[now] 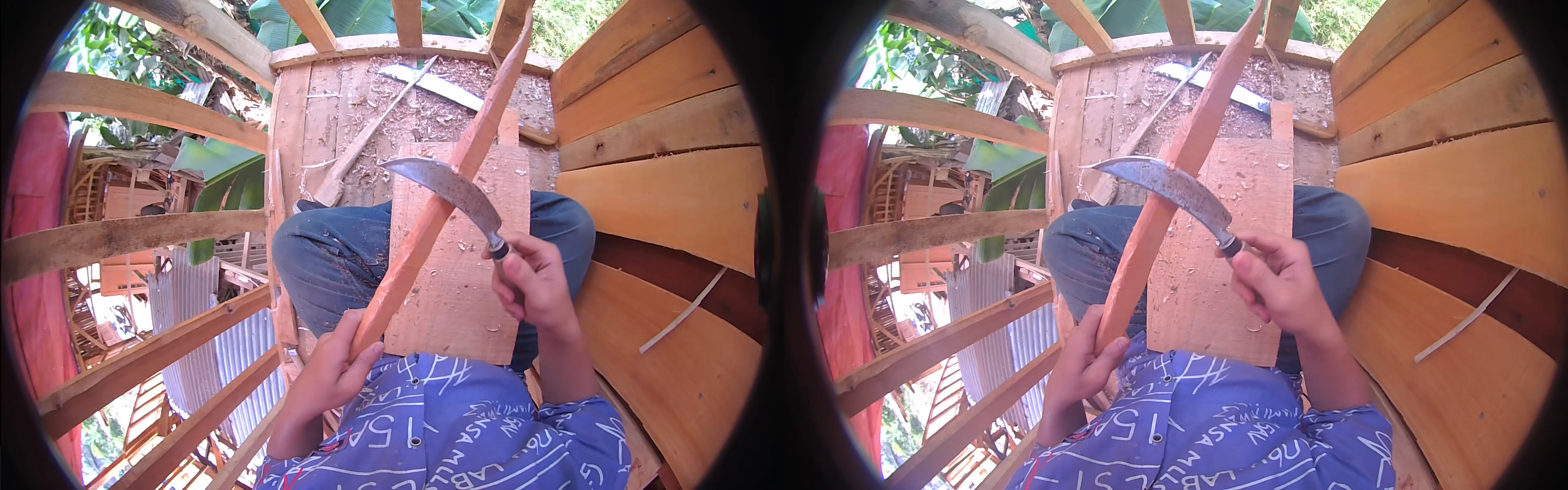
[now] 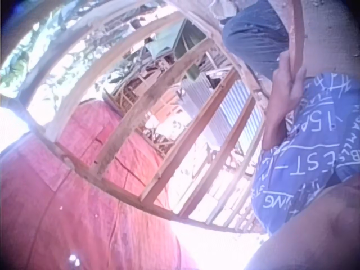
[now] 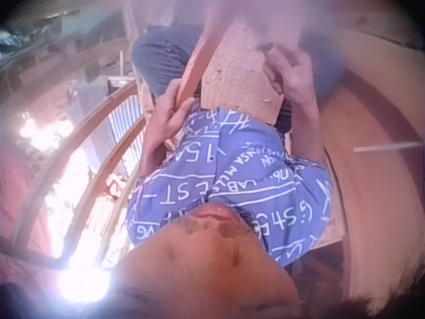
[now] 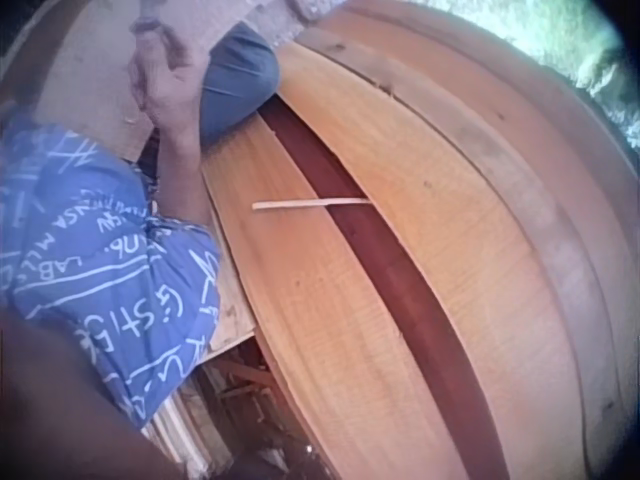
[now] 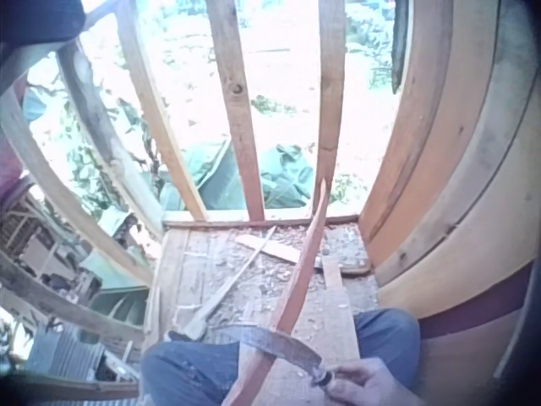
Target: The person sits cross-legged on a wooden platform and uses a curved knife to shave and shape a long, thin piece of wood. They repeatedly scrape the tool along the wood's length, removing thin shavings to refine its profile.
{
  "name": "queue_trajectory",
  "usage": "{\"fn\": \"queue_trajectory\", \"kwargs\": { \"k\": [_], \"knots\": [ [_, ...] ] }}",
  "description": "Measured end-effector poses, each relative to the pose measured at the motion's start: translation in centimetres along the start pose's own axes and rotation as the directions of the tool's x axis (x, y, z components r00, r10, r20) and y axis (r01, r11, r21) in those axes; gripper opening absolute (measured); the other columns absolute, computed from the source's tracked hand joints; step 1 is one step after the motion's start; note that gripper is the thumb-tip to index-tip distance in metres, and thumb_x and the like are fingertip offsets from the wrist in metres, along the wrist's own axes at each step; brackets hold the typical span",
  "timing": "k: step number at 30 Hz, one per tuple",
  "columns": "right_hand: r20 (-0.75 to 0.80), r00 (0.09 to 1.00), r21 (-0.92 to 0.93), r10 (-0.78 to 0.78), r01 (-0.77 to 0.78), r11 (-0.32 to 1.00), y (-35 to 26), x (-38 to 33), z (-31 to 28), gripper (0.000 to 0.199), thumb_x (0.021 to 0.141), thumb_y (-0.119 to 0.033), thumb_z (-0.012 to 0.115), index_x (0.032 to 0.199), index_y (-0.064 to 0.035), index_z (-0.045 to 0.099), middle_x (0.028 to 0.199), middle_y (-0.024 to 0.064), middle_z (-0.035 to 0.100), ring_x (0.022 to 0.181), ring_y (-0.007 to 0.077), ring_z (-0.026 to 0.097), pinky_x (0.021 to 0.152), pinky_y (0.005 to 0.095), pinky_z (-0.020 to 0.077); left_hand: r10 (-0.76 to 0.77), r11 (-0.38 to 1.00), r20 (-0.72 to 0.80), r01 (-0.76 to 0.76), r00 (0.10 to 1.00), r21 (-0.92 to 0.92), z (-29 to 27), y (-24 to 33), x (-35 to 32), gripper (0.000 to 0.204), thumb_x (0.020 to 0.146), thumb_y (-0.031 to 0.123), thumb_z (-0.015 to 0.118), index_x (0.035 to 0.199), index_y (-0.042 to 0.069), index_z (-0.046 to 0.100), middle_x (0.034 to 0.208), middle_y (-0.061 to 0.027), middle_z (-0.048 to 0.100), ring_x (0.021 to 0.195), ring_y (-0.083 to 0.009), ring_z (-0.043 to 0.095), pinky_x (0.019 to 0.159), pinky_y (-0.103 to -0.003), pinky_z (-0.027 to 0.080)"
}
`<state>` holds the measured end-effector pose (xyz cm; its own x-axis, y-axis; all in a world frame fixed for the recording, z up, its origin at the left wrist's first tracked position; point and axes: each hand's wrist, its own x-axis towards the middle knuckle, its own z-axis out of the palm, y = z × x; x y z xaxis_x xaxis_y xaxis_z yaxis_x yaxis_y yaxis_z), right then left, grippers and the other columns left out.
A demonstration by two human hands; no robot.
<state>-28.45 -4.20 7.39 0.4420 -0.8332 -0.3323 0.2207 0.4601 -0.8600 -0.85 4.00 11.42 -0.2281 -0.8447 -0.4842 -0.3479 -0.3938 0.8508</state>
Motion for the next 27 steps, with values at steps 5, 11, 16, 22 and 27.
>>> {"fn": "queue_trajectory", "kwargs": {
  "k": [5, 11, 16, 22, 27],
  "knots": [
    [0.052, 0.991, -0.007, 0.124, -0.123, 0.992, -0.7, -0.1, 0.4, 0.024, 0.095, -0.016, 0.054, 0.106, 0.0036, 0.061, 0.053, -0.0028, 0.045, 0.04, 0.001, 0.037, 0.037, 0.0198, 0.0278, -0.022, 0.999, 0.013, 0.022, 1.0, 0.034, -0.1, -0.4, 0.0, 0.031, 0.089, 0.007, 0.056, 0.118, 0.0, 0.047, 0.071, -0.0113, 0.055, 0.063, -0.0187, 0.056, 0.059, -0.032, 0.043],
    [-0.331, 0.856, -0.381, -0.398, 0.265, 0.886, 1.7, -0.1, 1.6, 0.023, 0.09, -0.01, 0.063, 0.108, 0.0044, 0.061, 0.063, -0.0027, 0.053, 0.052, 0.0016, 0.044, 0.046, 0.0189, 0.0339, -0.086, 0.987, 0.125, 0.102, 0.988, -0.127, -0.5, 0.9, 0.4, 0.032, 0.089, 0.008, 0.057, 0.118, -0.001, 0.046, 0.071, -0.0115, 0.055, 0.063, -0.0179, 0.055, 0.06, -0.032, 0.042],
    [-0.412, 0.827, -0.23, -0.383, 0.313, 0.922, 1.5, -0.1, -0.4, 0.023, 0.087, -0.009, 0.066, 0.104, 0.0045, 0.06, 0.07, -0.0019, 0.057, 0.057, 0.0038, 0.05, 0.05, 0.0192, 0.0381, -0.061, 0.99, 0.123, 0.076, 0.991, -0.123, -0.4, 0.0, 0.4, 0.032, 0.089, 0.008, 0.057, 0.118, -0.002, 0.046, 0.072, -0.0121, 0.055, 0.063, -0.0188, 0.055, 0.06, -0.032, 0.042],
    [0.039, 0.983, -0.21, -0.18, 0.184, 0.96, 0.6, -0.3, 0.7, 0.017, 0.09, -0.012, 0.062, 0.102, -0.0008, 0.059, 0.062, 0.0015, 0.054, 0.048, 0.0012, 0.044, 0.043, 0.0187, 0.033, -0.011, 1.0, 0.1, 0.012, 0.995, -0.01, -0.3, 0.5, 0.8, 0.032, 0.091, 0.008, 0.056, 0.121, -0.001, 0.046, 0.083, -0.0013, 0.053, 0.069, -0.0063, 0.049, 0.059, -0.022, 0.04],
    [-0.287, 0.945, 0.386, -0.155, 0.262, 0.885, -1.2, -0.2, -1.6, 0.018, 0.094, -0.015, 0.057, 0.103, 0.0008, 0.06, 0.057, 0.0012, 0.052, 0.04, 0.0021, 0.038, 0.038, 0.02, 0.0292, -0.01, 0.998, 0.102, 0.004, 0.995, 0.059, -0.6, 0.1, 0.3, 0.03, 0.091, 0.007, 0.057, 0.119, 0.0, 0.048, 0.085, -0.0014, 0.053, 0.073, -0.0064, 0.049, 0.062, -0.023, 0.04]
  ]
}}
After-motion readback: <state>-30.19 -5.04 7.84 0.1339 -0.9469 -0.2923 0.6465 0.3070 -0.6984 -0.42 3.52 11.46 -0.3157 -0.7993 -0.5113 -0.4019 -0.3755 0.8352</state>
